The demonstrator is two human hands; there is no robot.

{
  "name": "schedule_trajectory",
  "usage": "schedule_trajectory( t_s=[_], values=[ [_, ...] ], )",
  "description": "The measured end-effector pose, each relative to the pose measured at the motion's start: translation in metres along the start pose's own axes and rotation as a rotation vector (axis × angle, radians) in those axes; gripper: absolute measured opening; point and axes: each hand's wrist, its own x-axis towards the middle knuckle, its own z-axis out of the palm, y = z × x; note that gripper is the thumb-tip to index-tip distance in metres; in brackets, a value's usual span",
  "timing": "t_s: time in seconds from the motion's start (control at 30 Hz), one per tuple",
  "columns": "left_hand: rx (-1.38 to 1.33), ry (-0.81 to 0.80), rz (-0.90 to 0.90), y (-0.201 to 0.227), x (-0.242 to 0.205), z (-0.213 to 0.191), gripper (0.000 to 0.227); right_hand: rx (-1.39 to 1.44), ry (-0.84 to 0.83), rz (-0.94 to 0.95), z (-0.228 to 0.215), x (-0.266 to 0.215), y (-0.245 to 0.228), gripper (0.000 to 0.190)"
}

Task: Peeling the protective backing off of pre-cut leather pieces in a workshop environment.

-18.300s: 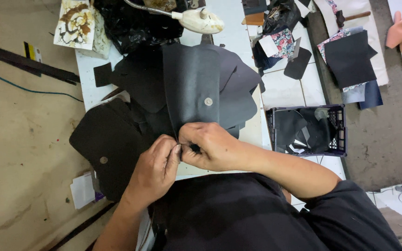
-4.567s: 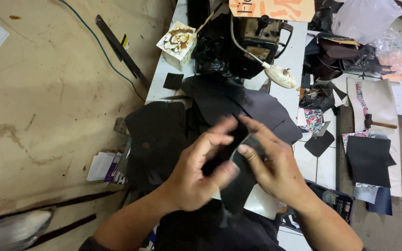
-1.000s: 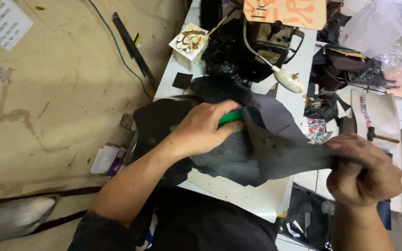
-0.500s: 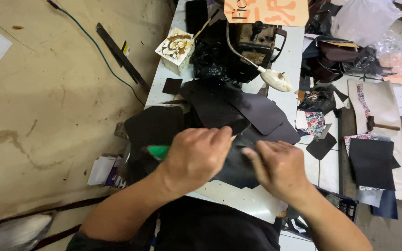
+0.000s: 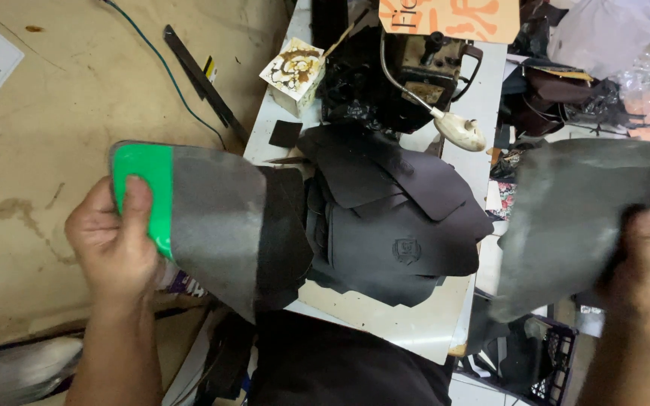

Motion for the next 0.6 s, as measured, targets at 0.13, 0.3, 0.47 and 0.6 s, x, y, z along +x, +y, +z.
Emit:
schedule_trajectory(
  t_s=[0.13, 0.3, 0.47, 0.6],
  values=[
    [-0.323, 0.09, -0.088, -0.004, -0.01, -0.011, 0.028, 0.196, -0.046, 0.025, 0.013, -0.008, 0.019, 0.017],
    [-0.424, 0.229, -0.04, -0.025, -0.013, -0.064, 0.024, 0.479, -0.167, 0.138, 0.065, -0.025, -0.015, 0.035],
    [-1.143, -0.907, -0.109, -0.166, 0.008, -0.174, 0.064, 0.139, -0.515, 0.077, 0.113, -0.067, -0.038, 0.034],
    [-1.26, -0.983, 0.164, -0.131, -0.002, -0.121, 0.039, -0.209, -0.589, -0.217, 0.164, -0.093, -0.099, 0.026]
  ],
)
